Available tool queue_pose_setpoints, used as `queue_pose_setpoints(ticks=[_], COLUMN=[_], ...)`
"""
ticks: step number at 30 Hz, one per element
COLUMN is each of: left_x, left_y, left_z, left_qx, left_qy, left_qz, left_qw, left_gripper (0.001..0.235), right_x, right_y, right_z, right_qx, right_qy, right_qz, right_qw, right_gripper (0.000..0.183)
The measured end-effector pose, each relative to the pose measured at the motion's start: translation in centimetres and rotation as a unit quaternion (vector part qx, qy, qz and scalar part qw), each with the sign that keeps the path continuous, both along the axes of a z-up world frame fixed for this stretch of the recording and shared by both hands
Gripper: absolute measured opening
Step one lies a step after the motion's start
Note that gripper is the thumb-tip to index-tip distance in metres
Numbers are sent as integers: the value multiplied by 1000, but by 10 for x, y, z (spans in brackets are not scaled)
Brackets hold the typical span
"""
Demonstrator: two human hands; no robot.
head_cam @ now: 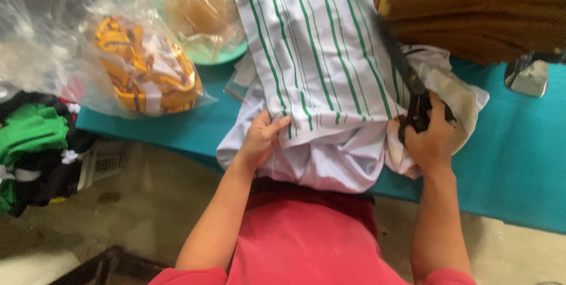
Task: Trimming excess material and loose threads from striped fabric garments using scissors on a workbench.
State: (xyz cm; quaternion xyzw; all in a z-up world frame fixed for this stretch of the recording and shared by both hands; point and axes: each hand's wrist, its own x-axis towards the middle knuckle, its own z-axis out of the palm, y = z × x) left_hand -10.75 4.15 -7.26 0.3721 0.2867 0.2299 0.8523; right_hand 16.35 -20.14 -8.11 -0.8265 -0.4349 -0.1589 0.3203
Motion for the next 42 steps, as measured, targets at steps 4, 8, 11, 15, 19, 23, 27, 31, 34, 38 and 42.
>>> queue_pose_setpoints(ticks=[4,8,11,15,19,23,27,31,34,38,42], left_x=[19,39,44,38,27,23,28,27,26,28,30], left_y=[19,34,36,21,5,1,-2,0,5,9,10], left_z=[14,78,98,86,38,23,52,47,38,33,39], left_qx=[30,180,331,309,241,251,259,270,277,312,309], left_qy=[185,52,-22,41,279,325,219,217,143,111,90], left_qz=[-81,-65,4,-41,-125,-161,-100,-81,-110,-149,-147], left_qw=[979,980,943,949,921,898,935,935,944,932,935], left_gripper=[20,28,37,40,43,33,71,103,59,30,32], right_x=[12,31,43,62,41,12,-10,-40,-74,-106,-124], right_y=[0,15,22,0,-14,-35,-59,-63,-48,-35,-48], right_z=[41,80,99,81,62,55,42,43,52,71,80], right_qx=[-94,-65,32,43,37,45,100,188,271,175,126], right_qy=[-39,-68,-82,-36,62,166,340,578,696,761,797], right_qz=[41,76,74,119,79,65,78,189,344,273,314], right_qw=[994,993,993,991,994,983,932,771,569,562,500], right_gripper=[70,76,66,61,64,65,72,61,52,99,92])
